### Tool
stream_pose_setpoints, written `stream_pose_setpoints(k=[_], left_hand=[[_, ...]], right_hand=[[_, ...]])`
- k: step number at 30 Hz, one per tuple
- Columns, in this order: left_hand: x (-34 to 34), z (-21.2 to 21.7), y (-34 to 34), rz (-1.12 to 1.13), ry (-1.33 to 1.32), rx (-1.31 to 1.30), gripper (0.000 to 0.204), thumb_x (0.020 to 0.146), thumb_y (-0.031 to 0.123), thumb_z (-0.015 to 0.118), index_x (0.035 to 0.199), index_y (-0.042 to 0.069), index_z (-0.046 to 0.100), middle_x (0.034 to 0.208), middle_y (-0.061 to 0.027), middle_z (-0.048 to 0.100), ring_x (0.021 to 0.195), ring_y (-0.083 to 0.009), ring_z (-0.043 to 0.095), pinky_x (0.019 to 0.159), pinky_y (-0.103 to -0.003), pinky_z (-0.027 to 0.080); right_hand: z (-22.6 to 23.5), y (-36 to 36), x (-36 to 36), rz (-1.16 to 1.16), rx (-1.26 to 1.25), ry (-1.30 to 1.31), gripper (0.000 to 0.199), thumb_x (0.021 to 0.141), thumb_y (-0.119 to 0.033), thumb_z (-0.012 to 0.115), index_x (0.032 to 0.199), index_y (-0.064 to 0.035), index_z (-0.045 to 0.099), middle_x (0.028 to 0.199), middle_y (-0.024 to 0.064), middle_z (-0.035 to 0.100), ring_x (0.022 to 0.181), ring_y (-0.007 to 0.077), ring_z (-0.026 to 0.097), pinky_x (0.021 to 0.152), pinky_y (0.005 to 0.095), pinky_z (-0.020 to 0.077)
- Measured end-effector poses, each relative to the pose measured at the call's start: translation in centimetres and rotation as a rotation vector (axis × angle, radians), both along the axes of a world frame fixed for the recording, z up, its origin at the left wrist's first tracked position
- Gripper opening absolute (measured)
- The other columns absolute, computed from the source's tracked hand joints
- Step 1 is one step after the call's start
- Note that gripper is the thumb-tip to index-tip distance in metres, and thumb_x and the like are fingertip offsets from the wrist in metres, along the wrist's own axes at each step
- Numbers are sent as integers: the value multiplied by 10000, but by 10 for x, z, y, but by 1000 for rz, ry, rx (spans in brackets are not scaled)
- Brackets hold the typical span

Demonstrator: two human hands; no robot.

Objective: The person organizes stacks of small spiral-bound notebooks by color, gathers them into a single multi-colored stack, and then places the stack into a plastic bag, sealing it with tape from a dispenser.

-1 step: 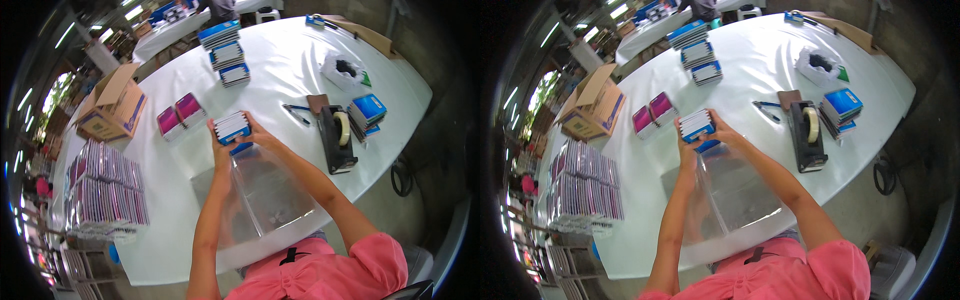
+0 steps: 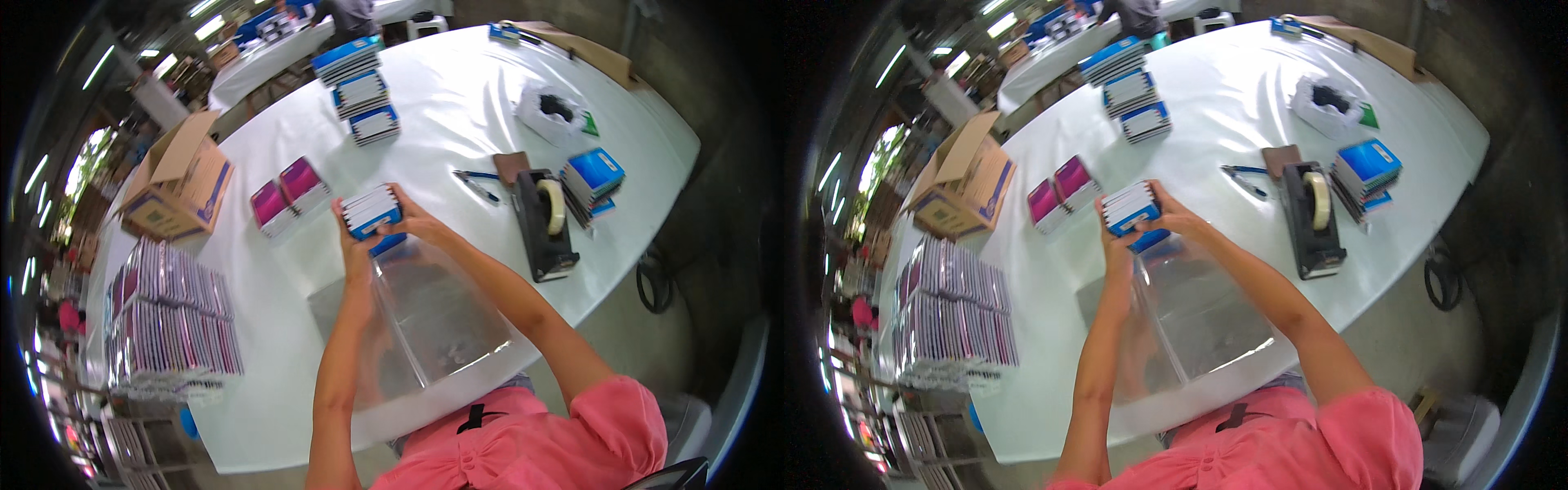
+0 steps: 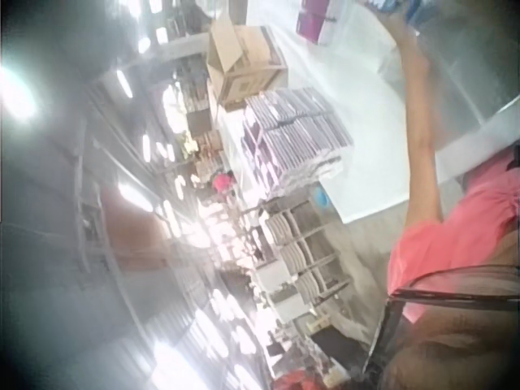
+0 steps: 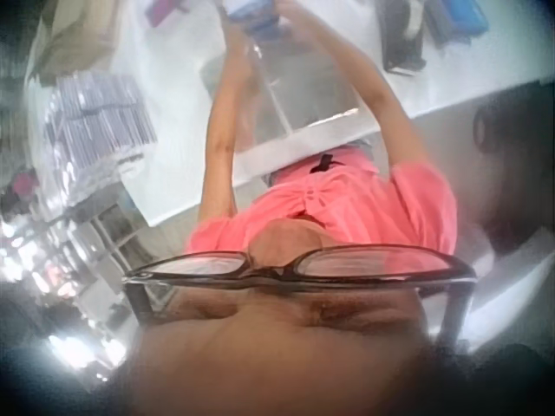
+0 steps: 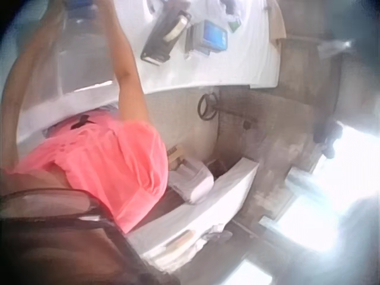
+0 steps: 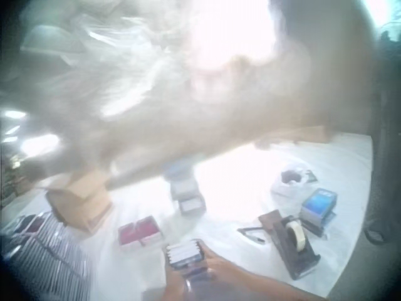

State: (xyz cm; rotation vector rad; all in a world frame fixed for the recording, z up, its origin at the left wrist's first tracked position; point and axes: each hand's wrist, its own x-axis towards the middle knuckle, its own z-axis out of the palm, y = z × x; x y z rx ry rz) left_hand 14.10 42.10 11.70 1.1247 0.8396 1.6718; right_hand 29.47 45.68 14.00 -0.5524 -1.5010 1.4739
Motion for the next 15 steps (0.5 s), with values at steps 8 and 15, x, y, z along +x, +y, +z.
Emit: stream_pose_setpoints(k=[8,15], left_hand=[[7,6,-7,-21,20,-37,1062,499,-136,592,1466,99,219,1326,-77,441,1204,-225,471,1015,-313,376],[-22,12,-9,10,176,15,935,622,-82,608,1447,150,235,1298,-90,473,1127,-226,534,894,-309,480]], right_hand=[[-11,17,10,68,174,-155,919,654,-225,840,1345,-39,263,1227,137,480,1207,210,408,1034,331,323],[-9,9,-9,146,203,-162,918,637,-172,849,1333,-29,268,1210,138,499,1179,214,438,1011,333,348]])
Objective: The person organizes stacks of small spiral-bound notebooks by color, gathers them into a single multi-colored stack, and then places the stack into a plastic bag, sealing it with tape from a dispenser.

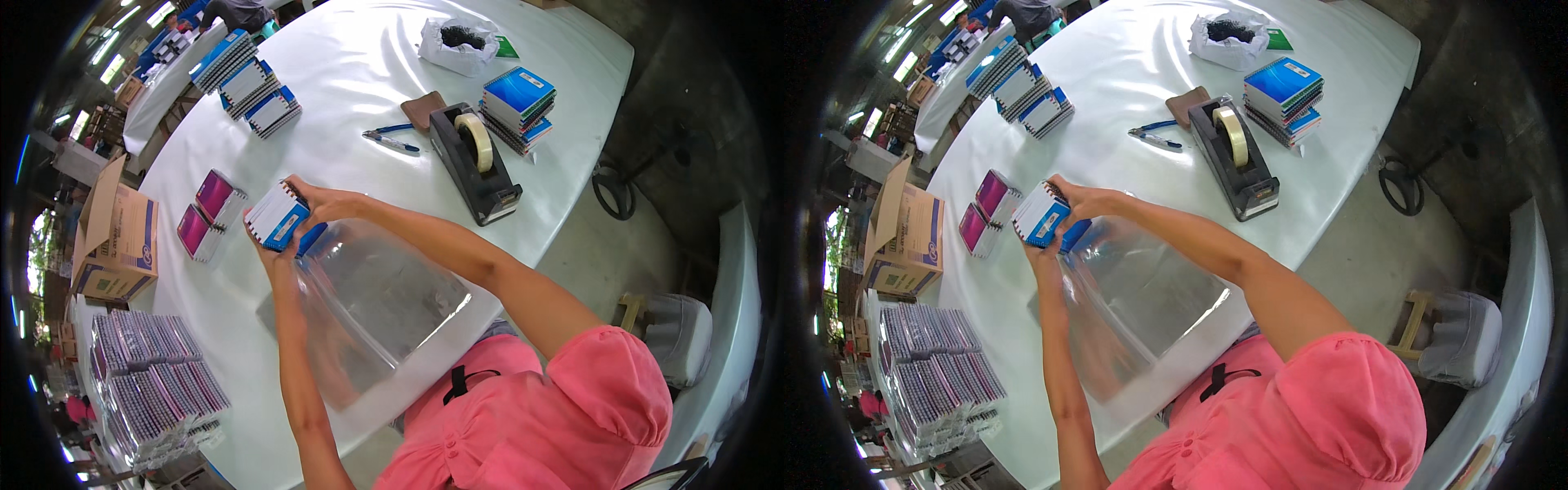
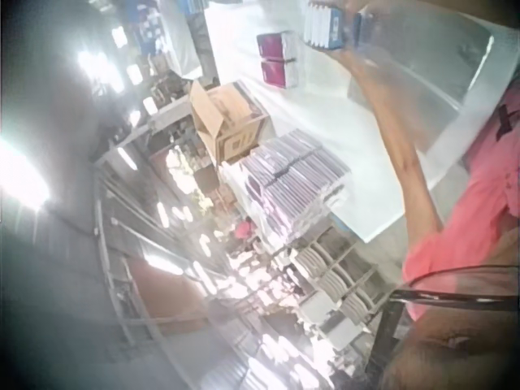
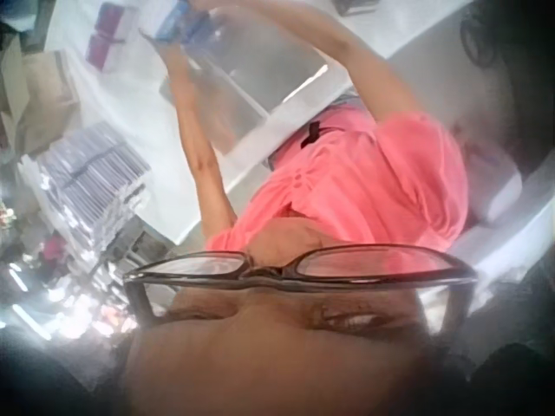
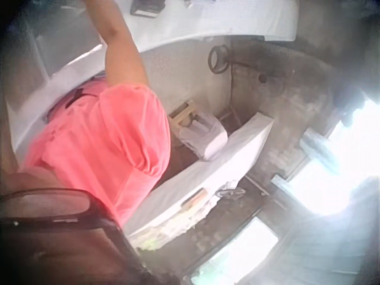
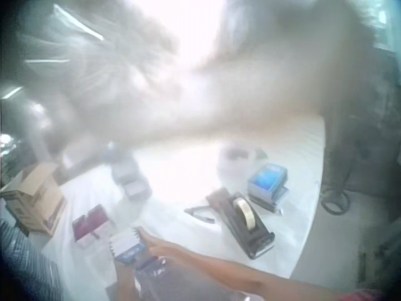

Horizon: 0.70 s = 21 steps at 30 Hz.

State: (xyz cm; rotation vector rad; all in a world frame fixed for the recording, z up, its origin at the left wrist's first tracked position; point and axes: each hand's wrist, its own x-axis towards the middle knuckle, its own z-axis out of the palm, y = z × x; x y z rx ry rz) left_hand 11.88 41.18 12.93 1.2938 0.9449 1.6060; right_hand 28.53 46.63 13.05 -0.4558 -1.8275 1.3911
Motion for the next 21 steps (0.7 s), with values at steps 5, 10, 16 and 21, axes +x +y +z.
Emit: stream_pose_setpoints(k=[5,10,16,21], left_hand=[[13,10,3,94,235,57,706,714,54,774,1323,16,417,1196,-82,554,1075,-183,552,842,-267,495],[-17,85,-62,46,221,-126,654,804,119,735,1353,-37,415,1131,-75,594,1024,-140,566,890,-257,447],[-16,73,-151,42,60,-532,599,864,235,692,1346,-21,447,1109,-70,612,982,-137,582,867,-267,464],[-7,34,-168,-2,-33,-615,570,873,225,676,1350,2,457,1129,-77,613,964,-131,589,848,-270,474]], right_hand=[[-2,21,7,-151,57,0,886,633,-163,854,1322,-18,318,1201,134,510,1169,206,456,1008,329,359],[75,-54,-1,-205,-383,-4,843,632,-298,860,1274,43,433,1165,167,559,1131,238,520,993,341,391],[67,-131,0,-173,-726,-266,825,639,-413,848,1179,120,525,1069,215,622,998,274,614,899,348,479],[27,-142,3,-209,-863,-350,786,635,-392,858,1151,118,556,1064,227,633,946,282,648,840,358,521]])
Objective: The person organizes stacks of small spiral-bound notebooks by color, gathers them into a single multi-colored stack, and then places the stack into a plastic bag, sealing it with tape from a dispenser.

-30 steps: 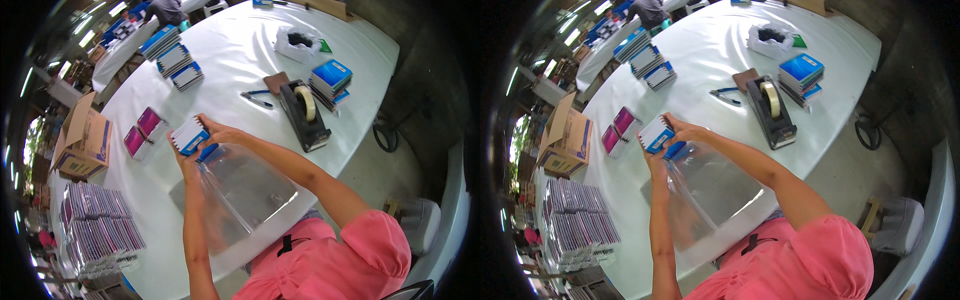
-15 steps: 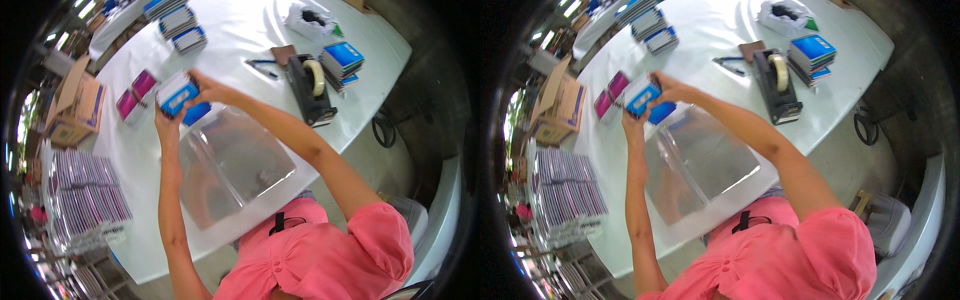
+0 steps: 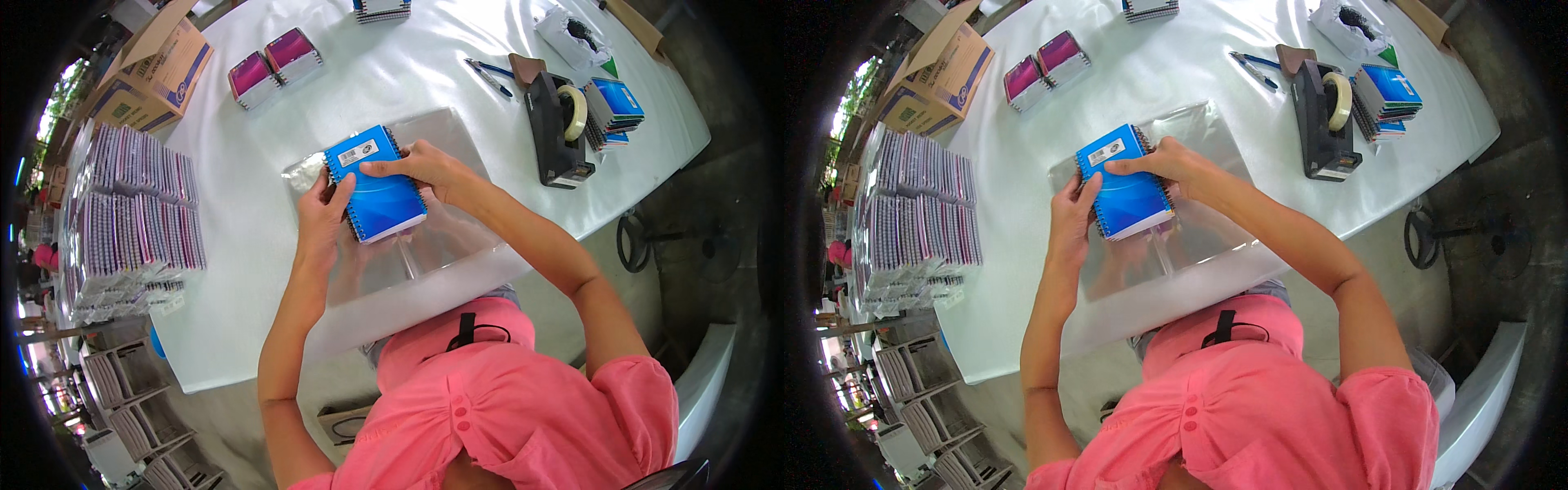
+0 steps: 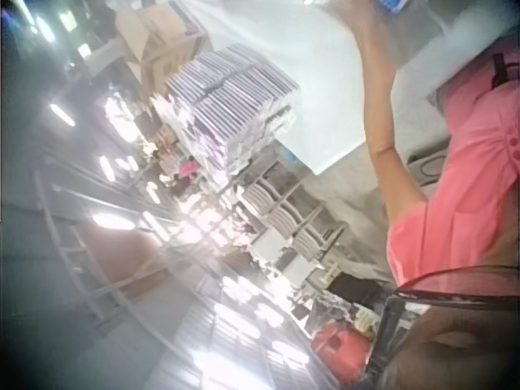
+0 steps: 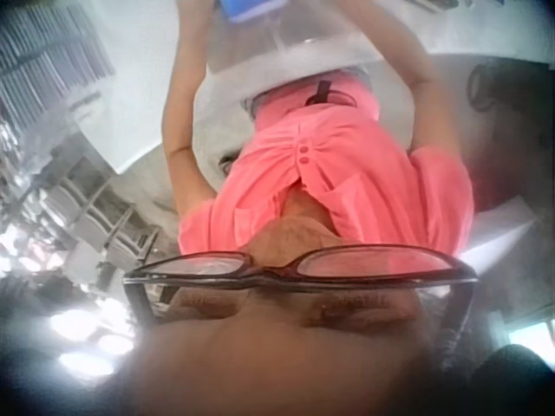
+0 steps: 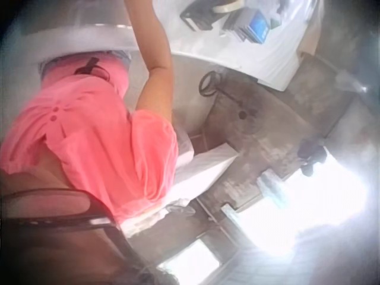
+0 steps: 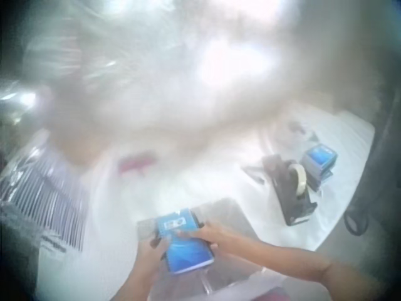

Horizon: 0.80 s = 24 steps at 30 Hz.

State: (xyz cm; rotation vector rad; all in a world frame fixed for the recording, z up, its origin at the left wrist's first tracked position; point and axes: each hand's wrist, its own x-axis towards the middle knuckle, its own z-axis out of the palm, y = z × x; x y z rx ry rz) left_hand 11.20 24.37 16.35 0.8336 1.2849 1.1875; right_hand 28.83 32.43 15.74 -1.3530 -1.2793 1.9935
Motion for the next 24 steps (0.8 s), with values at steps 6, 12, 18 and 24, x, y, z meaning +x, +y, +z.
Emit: stream_pose_setpoints(k=[6,12,18,24], left_hand=[[1,-47,2,74,241,130,585,876,189,661,1366,-28,426,1154,-112,617,1004,-131,573,881,-268,459],[18,-42,-5,124,100,143,577,898,212,648,1348,-72,424,1217,-114,578,1035,-122,552,903,-254,443],[16,-50,-14,151,-104,147,562,927,228,610,1353,-79,410,1208,-99,566,1030,-129,552,876,-254,458],[21,-47,-25,121,-130,158,547,937,171,590,1367,-91,376,1301,-116,512,1113,-143,513,950,-261,410]], right_hand=[[-13,-9,-6,20,164,-190,747,646,-412,850,1101,116,582,1057,247,637,954,315,651,808,370,529],[-25,-36,14,-239,1364,-807,569,878,-437,612,1038,109,594,863,237,626,805,320,629,765,370,502],[-37,-63,35,-25,783,-245,514,928,-428,527,954,81,590,871,227,580,878,313,558,738,408,437],[-42,-71,39,-49,792,-214,490,937,-400,523,1034,76,593,866,194,563,806,298,542,728,380,447]])
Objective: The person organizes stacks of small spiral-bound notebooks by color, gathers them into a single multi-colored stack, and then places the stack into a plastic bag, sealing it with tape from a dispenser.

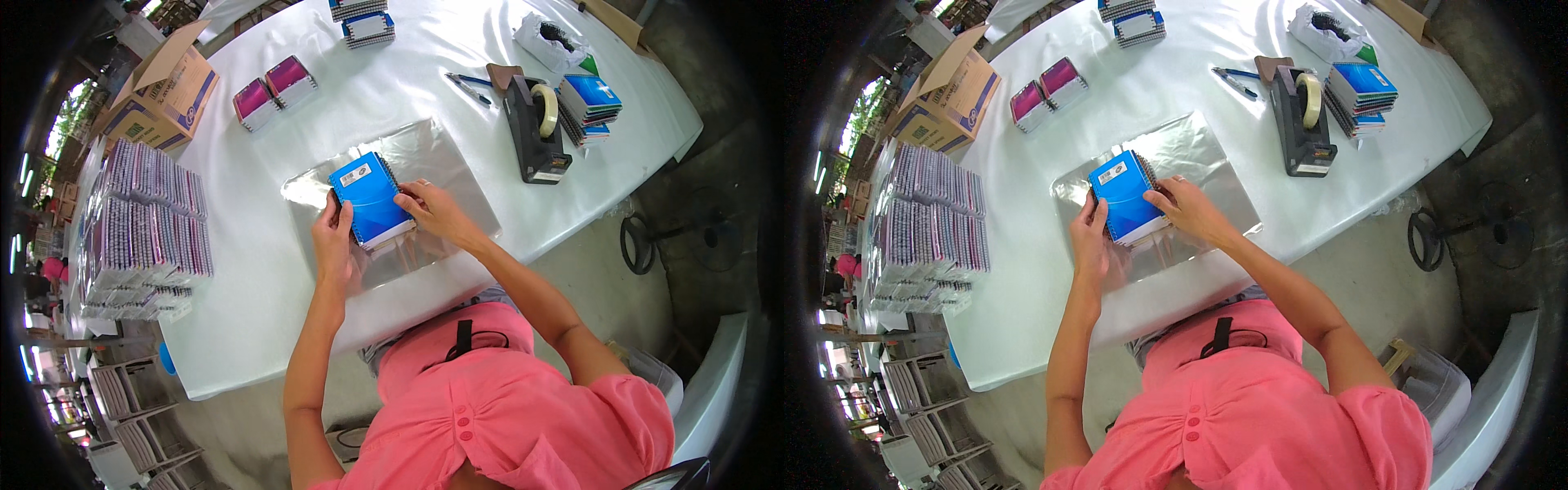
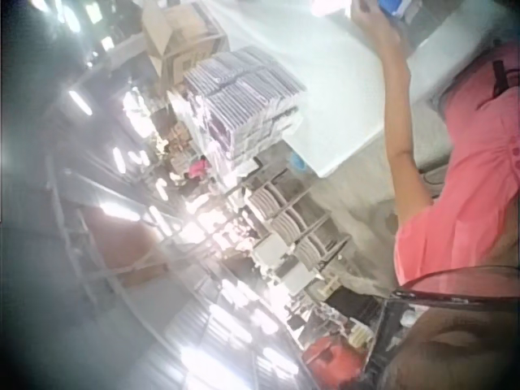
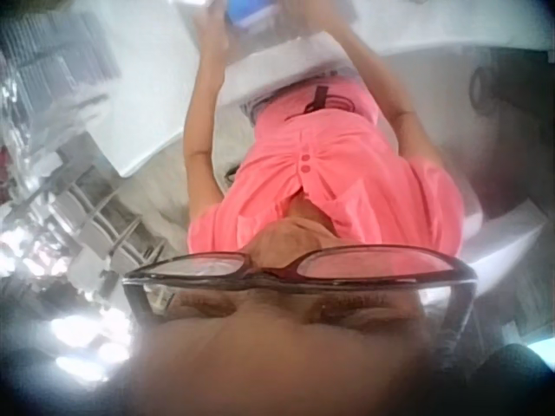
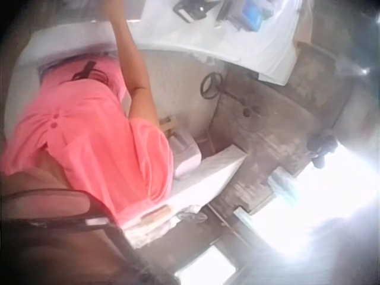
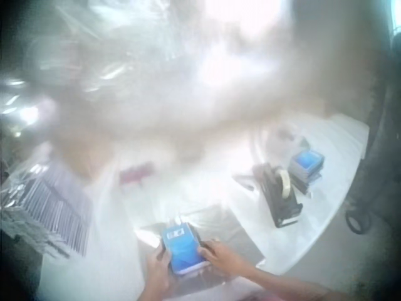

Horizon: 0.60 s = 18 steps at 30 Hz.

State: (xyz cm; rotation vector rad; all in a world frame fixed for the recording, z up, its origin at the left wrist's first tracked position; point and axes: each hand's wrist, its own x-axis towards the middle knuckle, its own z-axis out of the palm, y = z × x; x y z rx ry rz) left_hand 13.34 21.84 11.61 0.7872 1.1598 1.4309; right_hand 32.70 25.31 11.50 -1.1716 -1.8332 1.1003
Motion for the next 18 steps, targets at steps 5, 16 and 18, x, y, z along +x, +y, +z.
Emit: stream_pose_setpoints(k=[5,16,18], left_hand=[[-6,-6,-1,-17,60,32,552,950,181,567,1382,-88,352,1325,-125,492,1154,-158,492,987,-281,390],[20,8,-9,190,20,23,594,1006,353,414,1447,-7,246,1439,-161,367,1268,-256,423,1021,-370,392],[17,6,-12,185,169,14,582,1013,348,391,1453,0,238,1464,-151,336,1300,-267,387,1043,-381,368]], right_hand=[[-7,4,-1,8,24,46,442,930,-372,545,1075,42,601,901,191,574,800,294,557,739,379,451],[-2,1,24,44,-45,23,443,897,-246,615,1223,31,499,1167,191,536,1064,307,548,903,365,447],[21,2,40,198,41,23,483,896,-287,616,1232,32,479,1232,198,481,1123,329,509,944,384,419]])
